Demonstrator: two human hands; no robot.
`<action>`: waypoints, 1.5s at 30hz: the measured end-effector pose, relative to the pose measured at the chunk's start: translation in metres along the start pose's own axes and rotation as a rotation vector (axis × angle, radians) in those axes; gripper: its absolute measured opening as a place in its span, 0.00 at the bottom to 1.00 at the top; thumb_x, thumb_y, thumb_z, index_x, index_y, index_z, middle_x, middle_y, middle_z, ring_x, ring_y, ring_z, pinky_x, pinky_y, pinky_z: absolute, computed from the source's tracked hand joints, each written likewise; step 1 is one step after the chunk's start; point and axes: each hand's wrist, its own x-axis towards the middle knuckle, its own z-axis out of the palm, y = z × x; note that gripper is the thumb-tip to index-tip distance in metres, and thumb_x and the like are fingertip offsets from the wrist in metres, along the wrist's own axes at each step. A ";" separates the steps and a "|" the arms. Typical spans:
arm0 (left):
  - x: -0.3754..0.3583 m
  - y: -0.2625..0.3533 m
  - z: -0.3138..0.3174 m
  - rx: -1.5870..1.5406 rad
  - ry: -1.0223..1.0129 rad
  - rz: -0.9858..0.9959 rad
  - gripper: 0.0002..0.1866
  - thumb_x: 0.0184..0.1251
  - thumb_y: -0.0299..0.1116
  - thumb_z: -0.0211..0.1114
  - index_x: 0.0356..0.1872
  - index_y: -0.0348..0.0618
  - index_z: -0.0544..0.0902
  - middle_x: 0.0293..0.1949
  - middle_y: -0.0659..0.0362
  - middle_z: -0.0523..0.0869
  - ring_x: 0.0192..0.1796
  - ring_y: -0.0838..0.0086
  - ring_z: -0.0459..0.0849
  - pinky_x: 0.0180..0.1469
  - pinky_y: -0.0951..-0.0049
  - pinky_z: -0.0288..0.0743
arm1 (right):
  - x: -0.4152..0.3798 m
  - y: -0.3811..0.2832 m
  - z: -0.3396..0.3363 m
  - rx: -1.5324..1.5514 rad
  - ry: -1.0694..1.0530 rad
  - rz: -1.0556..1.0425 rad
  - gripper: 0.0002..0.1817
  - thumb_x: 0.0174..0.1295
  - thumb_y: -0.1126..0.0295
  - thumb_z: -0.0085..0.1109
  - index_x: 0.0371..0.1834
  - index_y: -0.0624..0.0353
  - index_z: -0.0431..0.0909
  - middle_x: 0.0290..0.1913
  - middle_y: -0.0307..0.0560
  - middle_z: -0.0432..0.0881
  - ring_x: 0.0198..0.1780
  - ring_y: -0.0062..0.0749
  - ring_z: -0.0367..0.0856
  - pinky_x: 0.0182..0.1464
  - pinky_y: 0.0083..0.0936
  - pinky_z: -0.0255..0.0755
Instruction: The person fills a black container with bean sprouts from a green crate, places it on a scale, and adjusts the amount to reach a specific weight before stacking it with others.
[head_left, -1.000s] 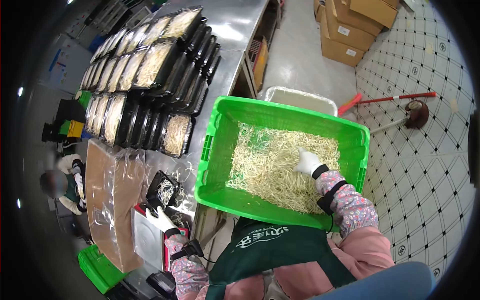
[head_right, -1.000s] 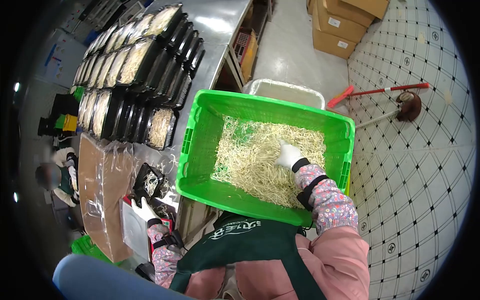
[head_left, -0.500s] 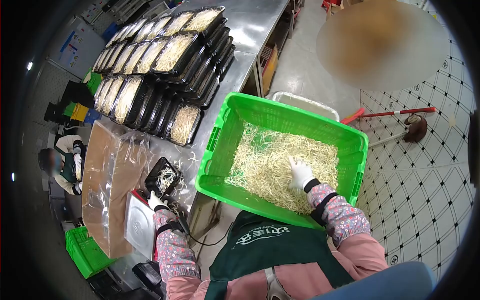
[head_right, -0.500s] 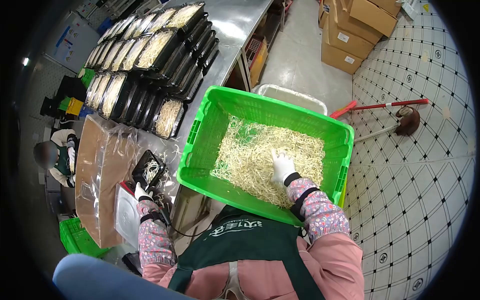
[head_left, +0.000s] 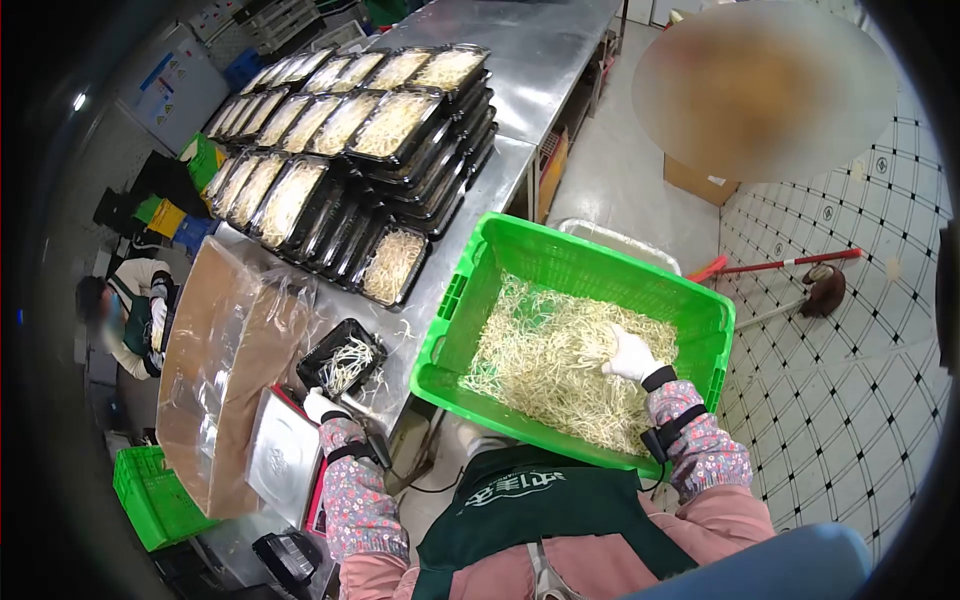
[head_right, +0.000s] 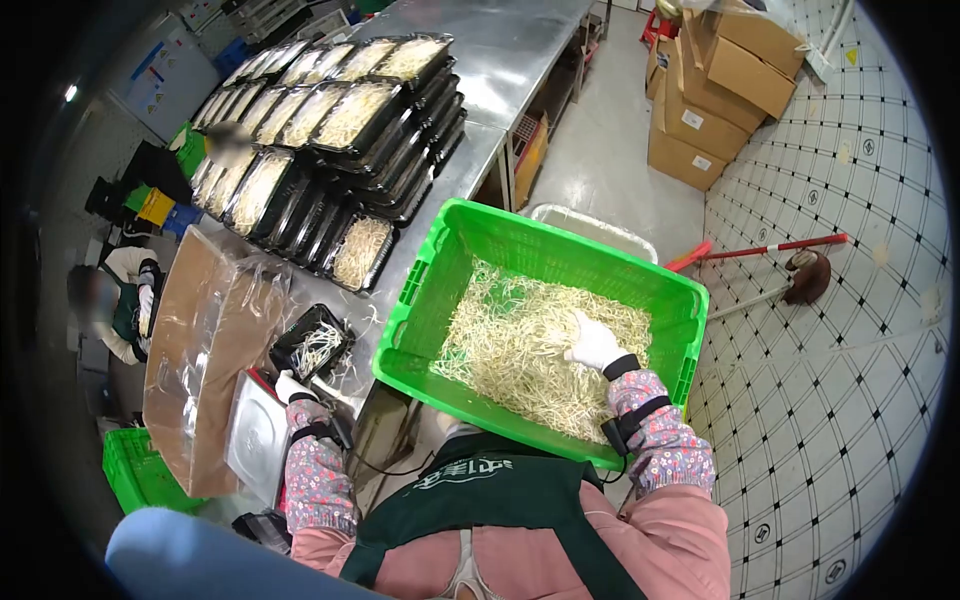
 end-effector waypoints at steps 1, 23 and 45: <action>0.006 -0.014 -0.001 0.592 0.045 0.403 0.10 0.57 0.26 0.56 0.29 0.34 0.86 0.29 0.43 0.84 0.31 0.59 0.82 0.38 0.59 0.75 | -0.001 -0.019 -0.013 -0.026 0.020 -0.088 0.59 0.35 0.61 0.74 0.76 0.60 0.54 0.47 0.68 0.83 0.51 0.59 0.82 0.56 0.41 0.76; -0.060 0.058 -0.205 -0.529 -0.191 0.425 0.27 0.77 0.33 0.49 0.73 0.35 0.61 0.72 0.44 0.67 0.74 0.55 0.63 0.75 0.64 0.56 | -0.034 -0.602 0.207 -0.447 0.024 -1.593 0.14 0.42 0.73 0.59 0.36 0.60 0.74 0.30 0.49 0.79 0.34 0.46 0.81 0.33 0.39 0.74; -0.004 -0.003 -0.249 0.642 -0.013 0.725 0.28 0.71 0.41 0.54 0.70 0.43 0.69 0.70 0.54 0.71 0.70 0.59 0.68 0.69 0.54 0.60 | 0.035 -0.623 0.250 -0.564 -0.466 -1.544 0.46 0.38 0.50 0.78 0.63 0.60 0.74 0.59 0.62 0.77 0.60 0.55 0.75 0.60 0.40 0.70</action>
